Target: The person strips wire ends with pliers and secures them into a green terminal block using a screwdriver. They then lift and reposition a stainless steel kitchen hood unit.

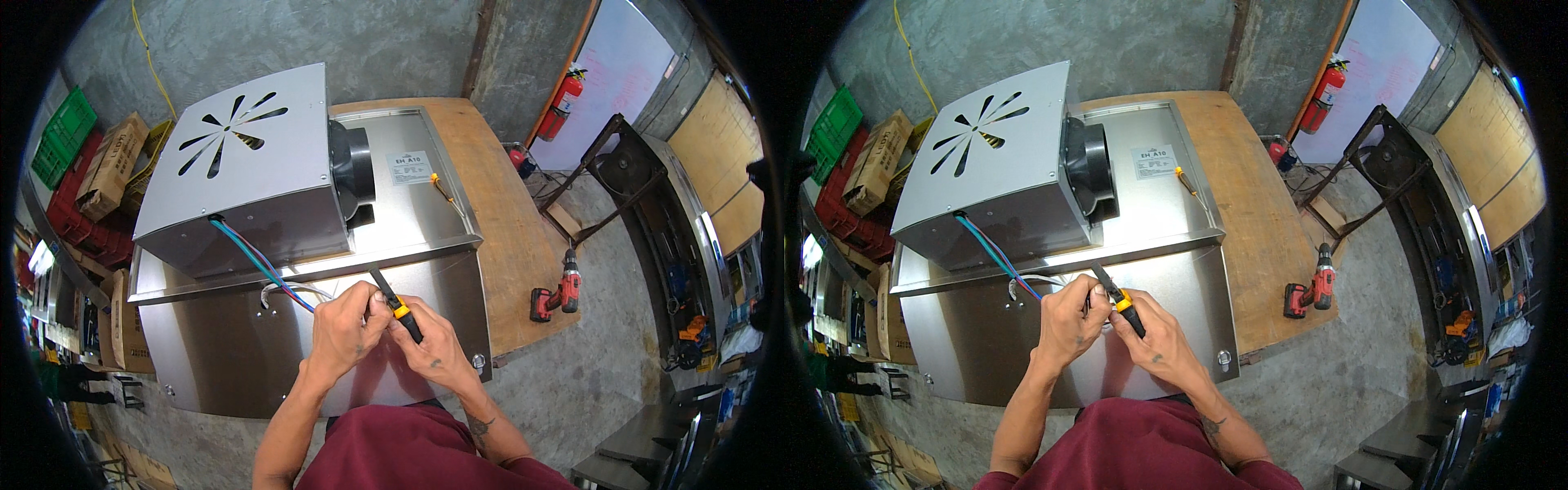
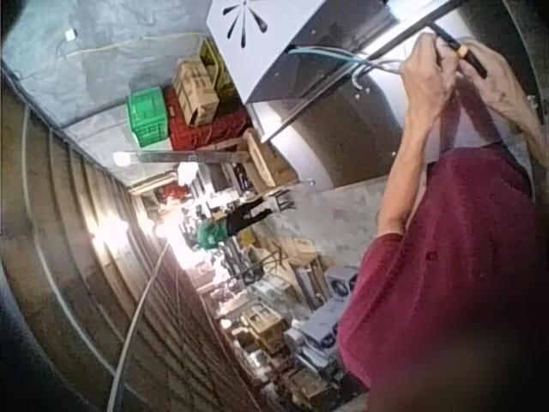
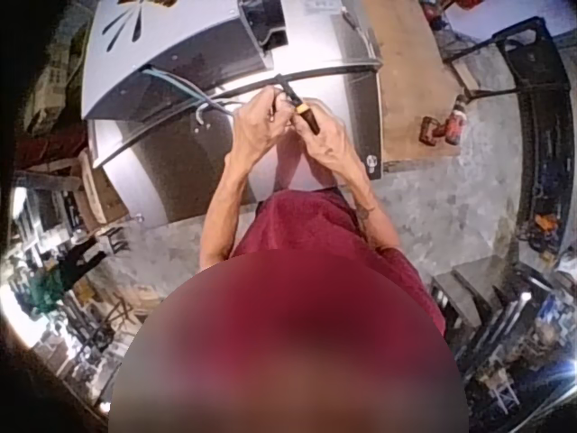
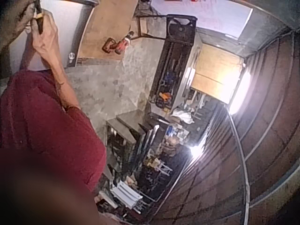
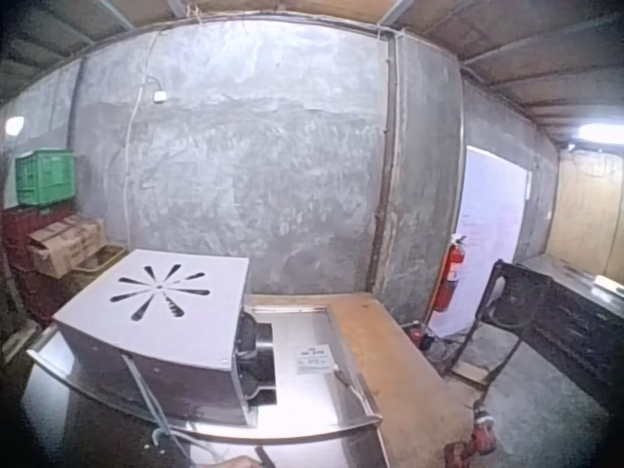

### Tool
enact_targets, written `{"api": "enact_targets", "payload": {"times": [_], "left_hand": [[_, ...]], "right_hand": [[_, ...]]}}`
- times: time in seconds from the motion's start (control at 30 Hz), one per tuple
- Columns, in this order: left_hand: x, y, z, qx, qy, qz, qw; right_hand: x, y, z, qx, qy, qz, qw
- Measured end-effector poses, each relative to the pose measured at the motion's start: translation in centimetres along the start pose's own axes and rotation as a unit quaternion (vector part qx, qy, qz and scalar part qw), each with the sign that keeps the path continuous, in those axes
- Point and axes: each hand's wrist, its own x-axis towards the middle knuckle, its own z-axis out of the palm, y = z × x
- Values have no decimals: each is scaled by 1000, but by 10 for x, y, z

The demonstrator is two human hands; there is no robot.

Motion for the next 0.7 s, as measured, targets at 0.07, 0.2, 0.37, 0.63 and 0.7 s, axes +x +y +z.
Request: {"api": "enact_targets", "payload": {"times": [0.07,0.2,0.37,0.63,0.7], "left_hand": [[1,-1,-1,-17,-7,-16,1000],[2,-2,-3,-62,-24,-59,996],[6,-6,-11,-141,-101,-153,973],[8,-15,-15,-266,-196,-202,922],[15,0,-21,-336,-186,-260,886]], "right_hand": [[-1,1,-3,-12,-29,31,999],[-3,4,-2,-8,-42,45,998],[0,4,-1,-29,-38,56,997],[-1,3,-4,13,-73,55,996],[-1,3,-6,32,-103,89,990]]}}
